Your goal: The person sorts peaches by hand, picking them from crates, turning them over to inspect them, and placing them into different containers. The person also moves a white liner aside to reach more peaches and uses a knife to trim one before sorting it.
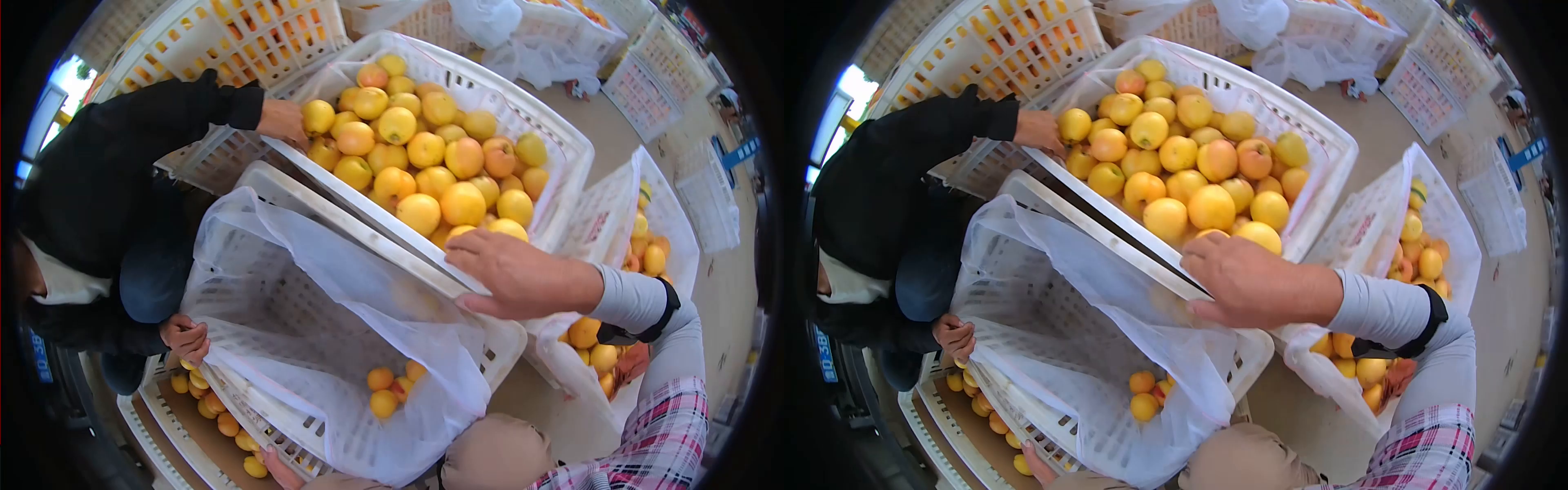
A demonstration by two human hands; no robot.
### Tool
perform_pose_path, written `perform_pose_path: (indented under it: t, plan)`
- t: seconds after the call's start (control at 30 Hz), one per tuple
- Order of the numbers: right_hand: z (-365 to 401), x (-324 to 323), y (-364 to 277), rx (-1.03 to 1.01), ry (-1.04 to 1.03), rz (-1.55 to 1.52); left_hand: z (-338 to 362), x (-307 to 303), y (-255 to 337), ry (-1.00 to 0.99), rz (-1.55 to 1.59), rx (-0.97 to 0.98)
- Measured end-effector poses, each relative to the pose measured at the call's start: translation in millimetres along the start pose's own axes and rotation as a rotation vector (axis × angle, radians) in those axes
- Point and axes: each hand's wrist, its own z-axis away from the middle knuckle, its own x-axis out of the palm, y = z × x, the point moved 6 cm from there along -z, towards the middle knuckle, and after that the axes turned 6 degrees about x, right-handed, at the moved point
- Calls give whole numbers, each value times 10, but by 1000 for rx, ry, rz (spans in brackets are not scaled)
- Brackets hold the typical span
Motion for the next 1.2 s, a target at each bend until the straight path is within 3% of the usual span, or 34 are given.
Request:
perform_pose_path:
  t: [0.07, 0.13, 0.27, 0.47, 0.57, 0.6, 0.7, 1.03, 1.2]
  plan:
    - [353, 186, -129, 110, -84, -26, -62, -3, 7, -47, 62, 27]
    - [664, 327, -293, 74, 34, 229, -90, -7, 13, -92, 130, 48]
    - [1148, 448, -371, 144, 51, 60, -98, 42, 48, -143, 313, 90]
    - [1694, 461, -381, 282, 245, 142, 175, -179, 130, -153, 613, 138]
    - [1896, 604, -374, 268, 335, 163, 515, -241, 415, -114, 498, 54]
    - [1954, 705, -336, 288, 317, 229, 426, -275, 121, -106, 439, 131]
    - [2007, 861, -303, 290, 331, 305, 710, -327, 124, -95, 398, 174]
    - [2059, 827, -364, 253, 450, 334, 949, -365, -716, -73, 521, 305]
    - [2062, 818, -414, 245, 460, 366, 885, -160, -405, -84, 547, 361]
